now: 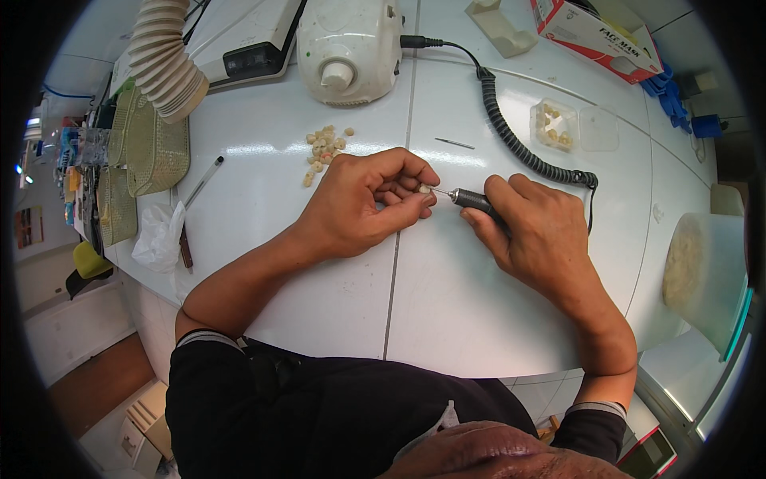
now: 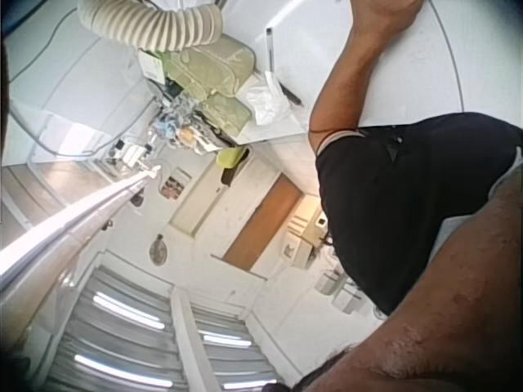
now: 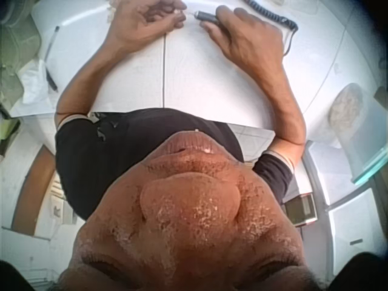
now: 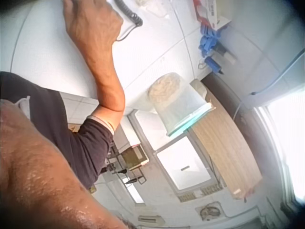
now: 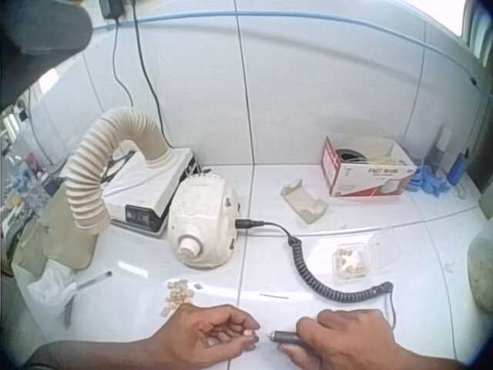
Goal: The person polishes several small dental crowns one at a time using a rotary hand tool on a workbench.
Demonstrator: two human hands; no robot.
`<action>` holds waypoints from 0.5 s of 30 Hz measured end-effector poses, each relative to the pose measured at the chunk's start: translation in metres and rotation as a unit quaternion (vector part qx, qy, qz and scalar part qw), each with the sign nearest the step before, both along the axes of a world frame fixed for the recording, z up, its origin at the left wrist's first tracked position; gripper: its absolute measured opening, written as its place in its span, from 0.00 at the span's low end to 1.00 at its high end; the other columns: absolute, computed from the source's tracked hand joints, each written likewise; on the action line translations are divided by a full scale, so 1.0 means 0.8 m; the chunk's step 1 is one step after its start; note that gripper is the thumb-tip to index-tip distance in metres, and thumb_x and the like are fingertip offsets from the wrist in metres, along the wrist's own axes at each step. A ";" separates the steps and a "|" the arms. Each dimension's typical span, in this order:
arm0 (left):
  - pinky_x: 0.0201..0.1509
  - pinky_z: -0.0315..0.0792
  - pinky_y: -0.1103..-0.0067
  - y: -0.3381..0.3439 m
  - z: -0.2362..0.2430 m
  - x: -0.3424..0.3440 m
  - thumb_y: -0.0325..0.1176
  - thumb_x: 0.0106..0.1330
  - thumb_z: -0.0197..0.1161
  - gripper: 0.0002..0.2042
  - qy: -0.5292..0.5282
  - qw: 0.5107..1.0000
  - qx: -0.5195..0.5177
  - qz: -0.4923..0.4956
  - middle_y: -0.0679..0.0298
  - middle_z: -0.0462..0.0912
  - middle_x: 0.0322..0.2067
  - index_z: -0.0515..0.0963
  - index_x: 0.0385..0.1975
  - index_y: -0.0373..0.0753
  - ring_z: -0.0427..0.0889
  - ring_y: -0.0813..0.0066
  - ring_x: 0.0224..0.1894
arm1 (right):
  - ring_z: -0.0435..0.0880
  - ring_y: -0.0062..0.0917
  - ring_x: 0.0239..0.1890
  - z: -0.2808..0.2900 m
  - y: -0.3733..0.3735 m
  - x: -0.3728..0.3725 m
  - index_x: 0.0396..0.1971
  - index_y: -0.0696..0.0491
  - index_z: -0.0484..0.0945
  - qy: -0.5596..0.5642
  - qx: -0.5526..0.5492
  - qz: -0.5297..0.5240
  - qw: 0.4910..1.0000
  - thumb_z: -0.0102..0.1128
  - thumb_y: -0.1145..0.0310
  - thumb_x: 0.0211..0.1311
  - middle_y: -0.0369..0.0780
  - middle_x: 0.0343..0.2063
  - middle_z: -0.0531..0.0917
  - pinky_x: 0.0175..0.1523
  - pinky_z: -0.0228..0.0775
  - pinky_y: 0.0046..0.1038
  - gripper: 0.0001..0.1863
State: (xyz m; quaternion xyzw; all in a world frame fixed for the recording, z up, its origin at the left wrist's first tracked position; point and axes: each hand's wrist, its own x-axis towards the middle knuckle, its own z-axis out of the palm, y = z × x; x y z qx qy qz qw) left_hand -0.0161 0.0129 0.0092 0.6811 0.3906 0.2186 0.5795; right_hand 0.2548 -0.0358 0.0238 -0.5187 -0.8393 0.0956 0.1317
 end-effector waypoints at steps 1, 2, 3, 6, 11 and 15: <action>0.56 0.87 0.80 0.000 -0.001 -0.001 0.21 0.76 0.66 0.11 -0.003 1.000 0.002 0.001 0.55 0.92 0.46 0.82 0.55 0.25 0.95 0.72 0.49 | 0.83 0.35 0.21 0.000 0.000 -0.001 0.34 0.51 0.80 -0.001 -0.003 -0.007 1.000 0.76 0.50 0.69 0.38 0.22 0.78 0.27 0.74 0.38 0.20; 0.56 0.87 0.80 -0.001 -0.001 -0.001 0.21 0.76 0.66 0.11 -0.003 1.000 0.002 0.002 0.55 0.92 0.46 0.82 0.55 0.25 0.95 0.72 0.49 | 0.83 0.35 0.21 0.000 0.000 -0.001 0.34 0.51 0.80 0.000 -0.003 -0.007 1.000 0.76 0.50 0.69 0.38 0.22 0.78 0.27 0.74 0.38 0.20; 0.56 0.87 0.80 -0.001 -0.002 -0.002 0.21 0.76 0.66 0.11 0.001 1.000 0.004 0.000 0.55 0.92 0.46 0.82 0.55 0.25 0.95 0.72 0.49 | 0.83 0.35 0.21 -0.001 0.000 0.000 0.34 0.51 0.80 0.003 -0.002 0.000 1.000 0.76 0.50 0.69 0.38 0.22 0.78 0.27 0.74 0.38 0.20; 0.56 0.87 0.80 0.000 -0.001 -0.001 0.21 0.76 0.66 0.11 0.001 1.000 0.003 -0.001 0.55 0.92 0.46 0.82 0.55 0.25 0.95 0.72 0.49 | 0.83 0.36 0.21 0.001 0.000 0.000 0.34 0.51 0.80 0.002 -0.003 -0.001 1.000 0.76 0.50 0.69 0.38 0.22 0.78 0.27 0.74 0.38 0.20; 0.57 0.87 0.80 -0.001 -0.001 -0.001 0.21 0.76 0.66 0.11 0.004 1.000 0.001 0.000 0.55 0.92 0.46 0.82 0.55 0.25 0.95 0.72 0.49 | 0.82 0.36 0.21 0.000 0.001 0.001 0.34 0.51 0.80 0.000 -0.005 0.003 1.000 0.76 0.50 0.69 0.38 0.22 0.79 0.27 0.74 0.38 0.20; 0.56 0.87 0.81 -0.001 -0.001 -0.001 0.21 0.76 0.66 0.11 0.002 1.000 0.001 0.001 0.55 0.92 0.46 0.82 0.54 0.25 0.95 0.72 0.49 | 0.83 0.35 0.21 0.000 0.000 0.000 0.34 0.51 0.80 0.001 -0.006 -0.001 1.000 0.76 0.51 0.69 0.38 0.22 0.79 0.27 0.74 0.38 0.19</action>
